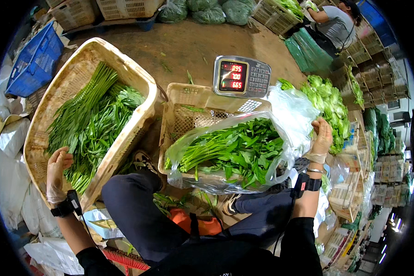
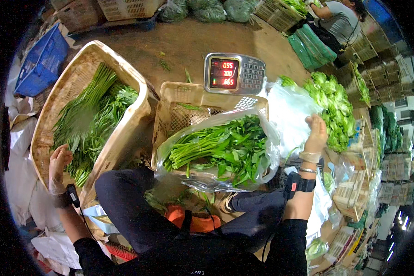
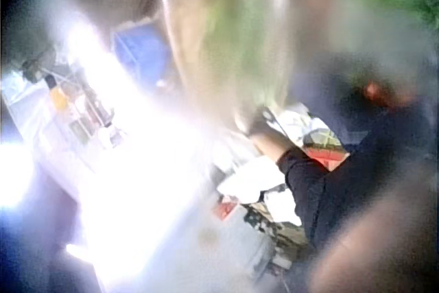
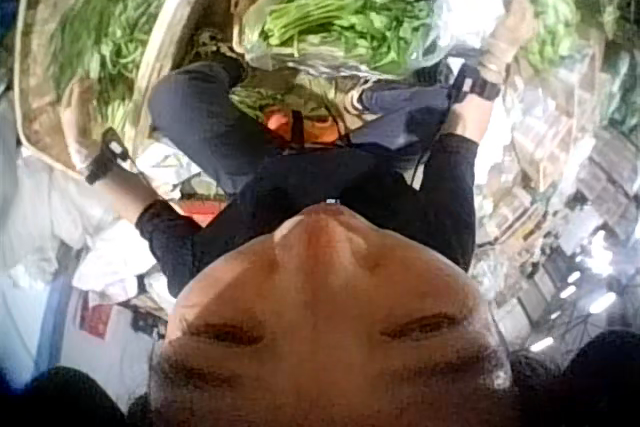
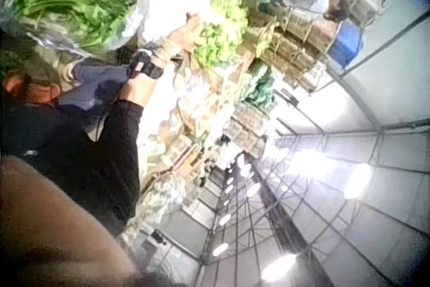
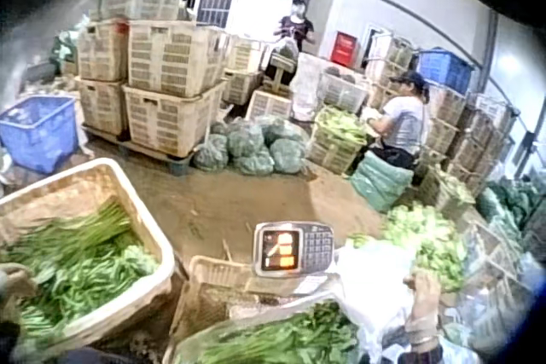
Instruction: The person sorts leafy green vegetables into bunches, weighs them on a digital scale, places them into plastic bags, and applies labels and adhesive tape to seal the bags.
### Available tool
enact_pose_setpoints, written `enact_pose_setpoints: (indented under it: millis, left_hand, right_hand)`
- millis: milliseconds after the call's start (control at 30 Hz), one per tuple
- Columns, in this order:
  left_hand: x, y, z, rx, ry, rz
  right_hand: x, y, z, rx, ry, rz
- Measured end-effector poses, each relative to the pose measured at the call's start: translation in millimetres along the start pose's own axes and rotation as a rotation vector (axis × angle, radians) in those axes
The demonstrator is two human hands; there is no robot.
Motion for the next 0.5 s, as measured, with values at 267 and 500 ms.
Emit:
enact_pose_setpoints:
  millis: [267,500]
  left_hand:
    - [-123,-45,-47,-0.753,-0.118,0.07]
    - [-288,21,-24,-0.816,0.256,0.357]
  right_hand:
    - [14,73,-52,1.034,-0.895,-0.248]
    - [-23,-34,92,0.784,-0.135,-0.132]
Point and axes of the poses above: each hand's wrist, its own x-axis away from the middle knuckle, its own y-axis out of the palm, z = x × y, the point moved 5 cm from there along -x, towards the middle knuckle, and after that the axes turned 4 degrees about x, right-handed, at the moved point
